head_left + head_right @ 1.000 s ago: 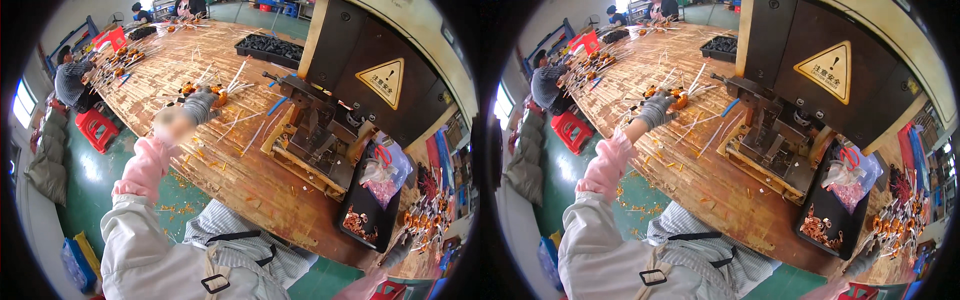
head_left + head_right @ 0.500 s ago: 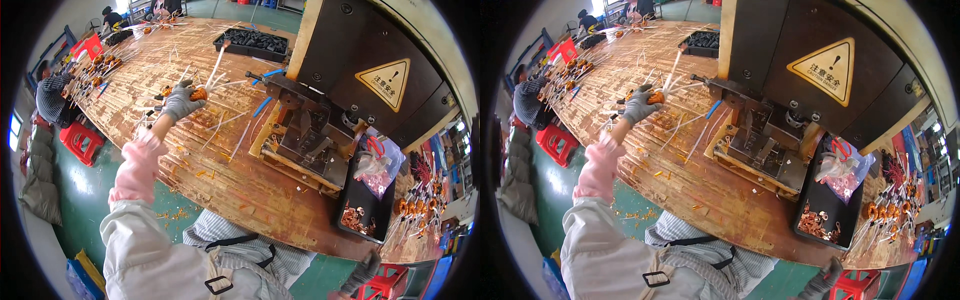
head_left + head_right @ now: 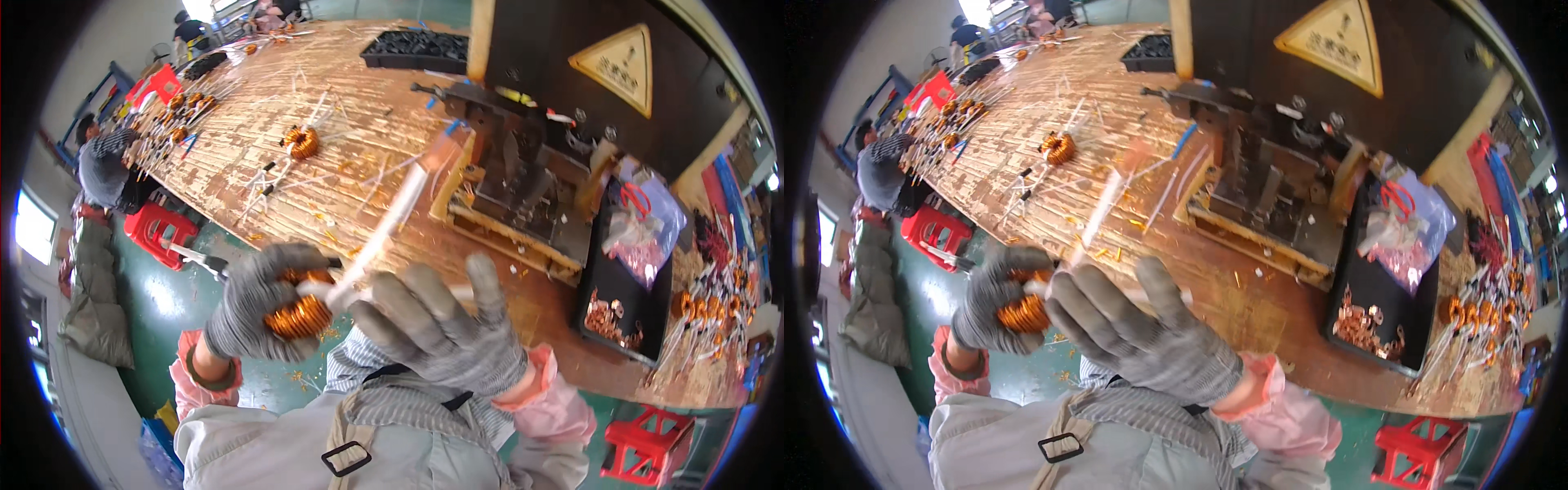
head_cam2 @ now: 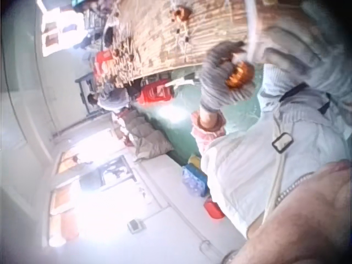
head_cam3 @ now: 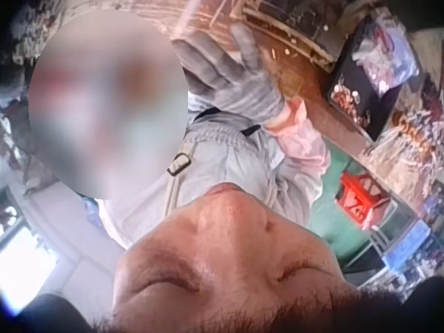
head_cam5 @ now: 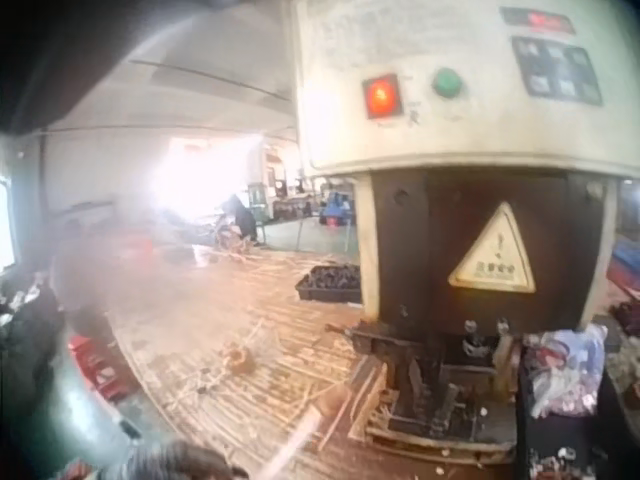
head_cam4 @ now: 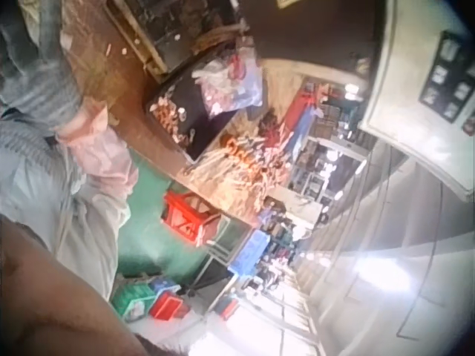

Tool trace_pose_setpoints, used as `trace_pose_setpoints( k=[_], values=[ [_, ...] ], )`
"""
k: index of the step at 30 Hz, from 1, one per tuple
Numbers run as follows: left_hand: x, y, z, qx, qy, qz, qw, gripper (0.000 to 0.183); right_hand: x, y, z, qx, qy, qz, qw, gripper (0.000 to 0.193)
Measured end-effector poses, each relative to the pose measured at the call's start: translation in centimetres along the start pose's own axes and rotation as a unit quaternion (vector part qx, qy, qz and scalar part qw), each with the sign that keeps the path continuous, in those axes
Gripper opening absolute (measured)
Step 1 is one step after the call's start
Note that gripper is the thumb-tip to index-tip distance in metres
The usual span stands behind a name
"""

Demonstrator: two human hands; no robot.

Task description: Using a workbench crimping machine to attach copper terminals to the ends of wires on toroidal coils.

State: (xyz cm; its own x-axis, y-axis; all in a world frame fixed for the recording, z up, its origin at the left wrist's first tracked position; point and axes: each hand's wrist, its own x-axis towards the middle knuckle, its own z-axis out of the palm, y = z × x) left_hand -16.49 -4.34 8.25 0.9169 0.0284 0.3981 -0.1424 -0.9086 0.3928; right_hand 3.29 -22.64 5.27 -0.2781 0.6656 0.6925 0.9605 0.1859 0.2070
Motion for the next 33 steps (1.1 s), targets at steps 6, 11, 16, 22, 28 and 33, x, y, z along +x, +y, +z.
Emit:
trace_pose_setpoints(
  k=[6,11,16,22,28,33],
  values=[
    [2.7,-0.3,4.8,-0.164,-0.181,0.063,0.968,0.049,-4.4,0.0,-1.2,-0.008,-0.269,-0.007,0.963,0.027],
    [6.3,-1.1,6.9,-0.121,-0.237,0.105,0.958,0.056,-9.1,-0.6,-1.1,0.199,-0.293,0.263,0.898,0.027],
    [9.3,-5.1,8.4,-0.139,-0.254,0.107,0.951,0.052,-11.9,0.7,0.5,0.17,-0.219,0.395,0.876,0.031],
    [9.9,-11.2,11.1,-0.162,-0.27,0.045,0.948,0.061,-14.0,1.9,6.2,0.209,-0.217,0.433,0.85,0.035],
    [12.8,-4.9,12.9,0.094,-0.181,0.143,0.968,0.061,-15.6,2.0,7.7,0.192,-0.177,0.423,0.868,0.04],
    [12.5,-3.7,15.7,0.098,-0.235,0.116,0.96,0.036,-14.9,1.9,6.7,0.206,-0.231,0.451,0.837,0.041]
  ],
)
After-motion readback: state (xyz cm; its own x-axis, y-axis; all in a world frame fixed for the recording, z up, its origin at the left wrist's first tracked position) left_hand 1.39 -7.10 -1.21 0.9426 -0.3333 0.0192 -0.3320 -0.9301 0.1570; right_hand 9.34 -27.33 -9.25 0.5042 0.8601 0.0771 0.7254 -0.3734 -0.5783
